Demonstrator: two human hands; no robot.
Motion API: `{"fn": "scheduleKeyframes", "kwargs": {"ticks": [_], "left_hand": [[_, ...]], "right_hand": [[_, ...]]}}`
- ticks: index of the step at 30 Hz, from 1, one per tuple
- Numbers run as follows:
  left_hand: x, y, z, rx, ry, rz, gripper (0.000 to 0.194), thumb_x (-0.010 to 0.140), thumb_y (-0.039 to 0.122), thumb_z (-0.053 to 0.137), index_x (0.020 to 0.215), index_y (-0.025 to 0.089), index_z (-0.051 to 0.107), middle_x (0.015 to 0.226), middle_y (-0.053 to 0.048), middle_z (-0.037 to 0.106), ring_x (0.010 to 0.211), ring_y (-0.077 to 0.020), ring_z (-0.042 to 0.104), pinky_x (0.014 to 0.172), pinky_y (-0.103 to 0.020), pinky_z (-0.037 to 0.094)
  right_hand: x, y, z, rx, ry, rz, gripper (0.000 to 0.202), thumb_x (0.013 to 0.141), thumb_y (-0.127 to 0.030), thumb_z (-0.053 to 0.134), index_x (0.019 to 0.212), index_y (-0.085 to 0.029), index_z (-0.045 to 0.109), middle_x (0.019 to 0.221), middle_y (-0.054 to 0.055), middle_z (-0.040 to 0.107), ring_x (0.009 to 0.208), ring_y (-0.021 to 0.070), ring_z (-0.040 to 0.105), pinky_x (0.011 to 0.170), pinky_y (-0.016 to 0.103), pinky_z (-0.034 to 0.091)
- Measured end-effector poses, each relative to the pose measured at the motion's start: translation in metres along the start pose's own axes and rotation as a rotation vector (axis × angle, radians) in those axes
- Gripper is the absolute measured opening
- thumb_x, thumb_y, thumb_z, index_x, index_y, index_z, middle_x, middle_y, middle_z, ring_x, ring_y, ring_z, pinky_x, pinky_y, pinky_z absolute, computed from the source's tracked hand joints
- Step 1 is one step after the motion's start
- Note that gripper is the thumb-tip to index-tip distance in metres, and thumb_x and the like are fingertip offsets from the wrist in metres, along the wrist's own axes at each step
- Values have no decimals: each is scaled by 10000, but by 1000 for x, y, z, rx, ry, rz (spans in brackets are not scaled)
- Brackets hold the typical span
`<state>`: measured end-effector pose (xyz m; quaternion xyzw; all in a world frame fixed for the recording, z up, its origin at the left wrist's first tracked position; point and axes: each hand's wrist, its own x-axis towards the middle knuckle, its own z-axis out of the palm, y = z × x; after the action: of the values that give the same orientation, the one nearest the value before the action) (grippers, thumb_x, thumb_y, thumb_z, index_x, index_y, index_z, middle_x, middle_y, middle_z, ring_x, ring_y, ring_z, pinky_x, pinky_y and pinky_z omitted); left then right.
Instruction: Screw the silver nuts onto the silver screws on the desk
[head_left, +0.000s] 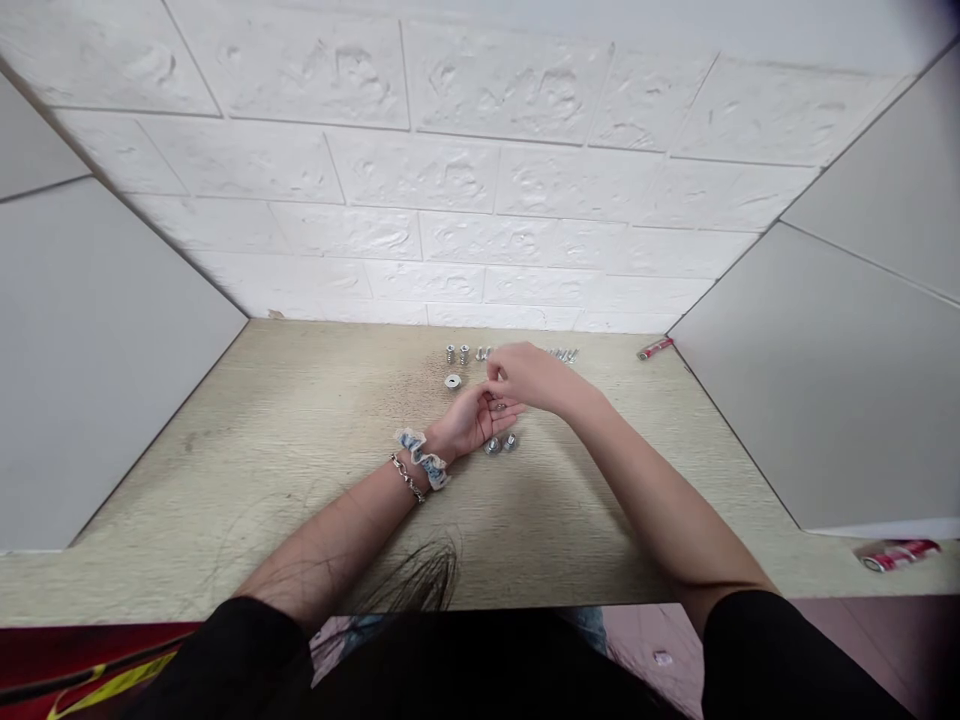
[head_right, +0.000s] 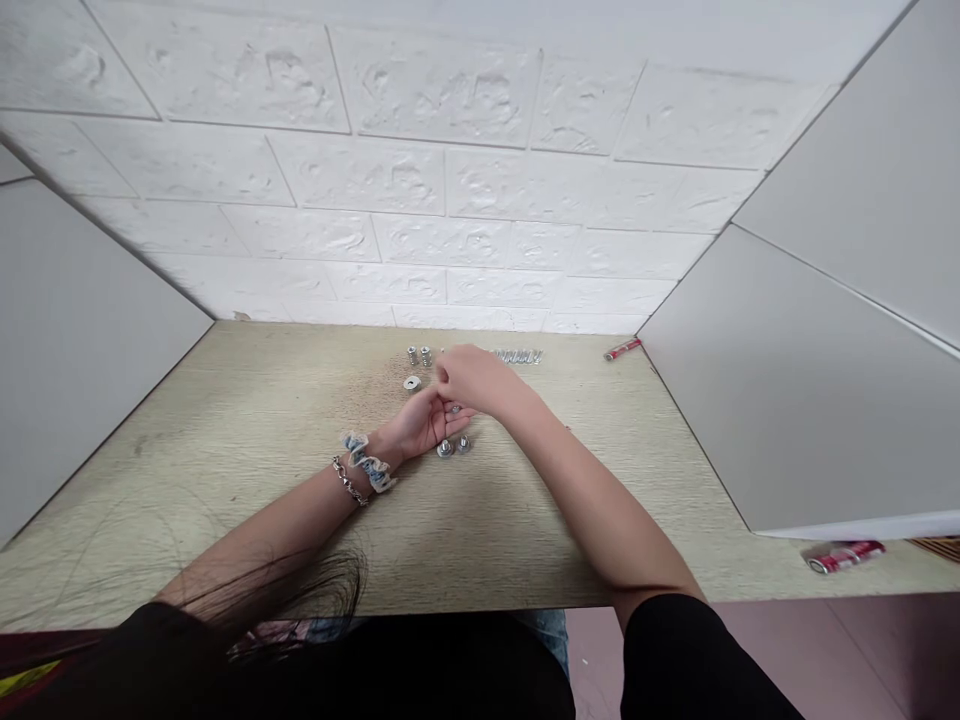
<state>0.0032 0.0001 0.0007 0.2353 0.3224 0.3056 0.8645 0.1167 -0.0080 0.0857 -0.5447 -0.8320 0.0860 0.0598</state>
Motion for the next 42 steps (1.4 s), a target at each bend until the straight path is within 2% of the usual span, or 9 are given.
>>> {"fn": "scheduleKeyframes", "kwargs": {"ticks": [2,4,11,15,22,26,33,39,42], "left_hand": [[-1,-1,0,-9,-10,13,299,899,226,338,791,89,580,671,-85,638,635,-136,647,634,-241,533],[-1,-1,0,-26,-18,16,348,912,243,302,763,90,577,641,-78,630,593,-125,631,640,-250,533],[1,-2,-2,-40,-31,-3,380,916,261,279,715,96,555,603,-74,608,545,-132,608,593,-258,517],[3,-3,-4,-62,-33,5,371,916,249,280,756,84,571,640,-87,626,558,-133,612,578,-251,509],[5,-1,-6,-110,-52,30,379,924,241,272,742,87,567,596,-66,613,526,-113,605,582,-229,507],[3,0,-5,-50,-52,9,348,921,244,288,775,93,566,648,-74,638,567,-123,629,599,-243,514],[-2,1,1,155,21,-87,319,904,304,349,718,113,524,784,-139,677,670,-139,654,583,-215,495],[-5,0,4,223,4,-82,327,906,308,345,715,112,524,721,-117,672,606,-121,633,563,-206,476],[-4,-2,4,234,-11,-74,330,908,311,342,705,117,514,719,-114,672,612,-118,631,571,-208,470]], "right_hand": [[-10,2,3,-17,-124,9,142,752,-169,512,629,-159,582,664,33,583,609,118,463,552,256,286],[-17,5,11,-29,-163,4,159,762,-160,505,628,-163,591,666,31,593,616,120,473,546,251,278],[-22,18,38,-8,-87,-45,113,785,-152,507,719,-158,598,777,46,625,685,128,506,571,239,295],[-22,17,38,-2,-69,-65,124,753,-119,508,641,-154,550,711,28,582,628,111,460,560,235,287],[-20,11,44,11,-22,-71,96,715,-74,480,675,-155,509,746,35,549,671,120,450,582,237,300],[-16,15,35,138,54,-91,79,692,-92,485,668,-165,504,709,10,536,660,112,440,599,230,304],[23,27,13,291,210,-36,199,679,-98,481,851,-160,560,799,19,593,670,108,481,640,232,333],[76,23,24,250,229,-106,310,681,-124,494,983,-171,546,880,25,627,724,124,527,686,247,347],[91,20,33,183,203,-84,312,680,-120,490,982,-184,538,878,15,641,796,144,554,825,325,323]]}}
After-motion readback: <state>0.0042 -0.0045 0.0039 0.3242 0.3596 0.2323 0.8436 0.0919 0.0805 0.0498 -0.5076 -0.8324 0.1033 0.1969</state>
